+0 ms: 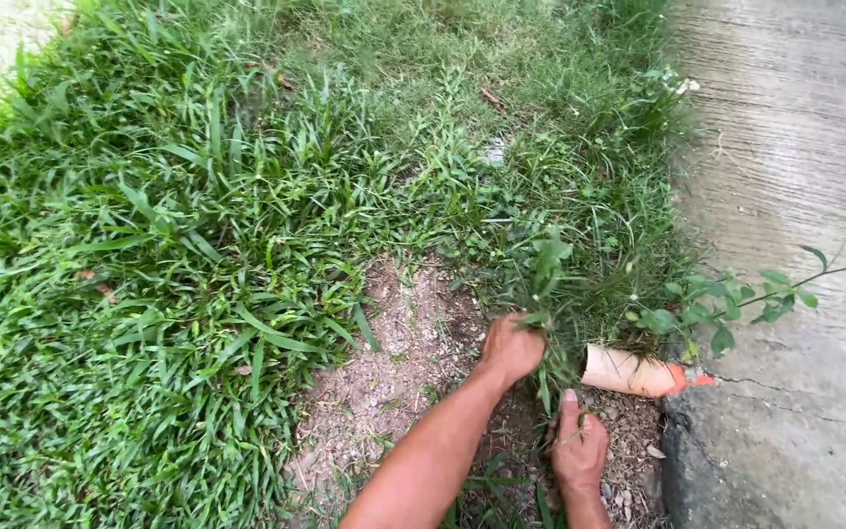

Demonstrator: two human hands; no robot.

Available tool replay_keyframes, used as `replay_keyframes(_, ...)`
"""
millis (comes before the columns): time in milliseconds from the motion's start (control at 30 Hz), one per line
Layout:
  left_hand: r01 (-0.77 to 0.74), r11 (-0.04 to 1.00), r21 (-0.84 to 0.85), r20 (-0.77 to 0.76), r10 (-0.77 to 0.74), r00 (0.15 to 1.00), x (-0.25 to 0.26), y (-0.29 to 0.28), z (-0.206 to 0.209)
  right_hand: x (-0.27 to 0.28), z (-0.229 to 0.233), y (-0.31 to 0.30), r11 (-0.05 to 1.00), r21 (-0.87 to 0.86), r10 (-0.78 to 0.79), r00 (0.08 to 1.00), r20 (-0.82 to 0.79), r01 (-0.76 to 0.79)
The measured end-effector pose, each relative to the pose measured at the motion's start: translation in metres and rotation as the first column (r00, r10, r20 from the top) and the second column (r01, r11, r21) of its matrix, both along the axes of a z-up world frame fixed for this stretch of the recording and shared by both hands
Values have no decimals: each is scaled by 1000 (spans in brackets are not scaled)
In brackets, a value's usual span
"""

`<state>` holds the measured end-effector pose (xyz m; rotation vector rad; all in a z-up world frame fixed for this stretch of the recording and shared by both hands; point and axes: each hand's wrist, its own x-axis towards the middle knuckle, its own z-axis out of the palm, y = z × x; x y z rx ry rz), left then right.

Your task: The person pulls out weeds and grass from the soil by hand.

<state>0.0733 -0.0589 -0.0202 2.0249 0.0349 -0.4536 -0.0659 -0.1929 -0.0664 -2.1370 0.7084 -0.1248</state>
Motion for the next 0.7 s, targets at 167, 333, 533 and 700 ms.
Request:
replay_keyframes(167,309,913,266,197,-365,910,-45,4,-46,0,-48,-21,992,-119,60,984,165,-40)
replay_keyframes(333,40,986,-160,-16,-43,999,-63,66,51,-2,13,10,980,191,-56,998,-24,59)
replay_keyframes(533,-273,952,-135,-58,267,962,-13,90,22,0,10,11,993,97,-62,998,-22,64)
replay_keyframes(700,-74,989,130,33,71,997,22,64,12,-4,-13,1,999,34,-26,992,124,22)
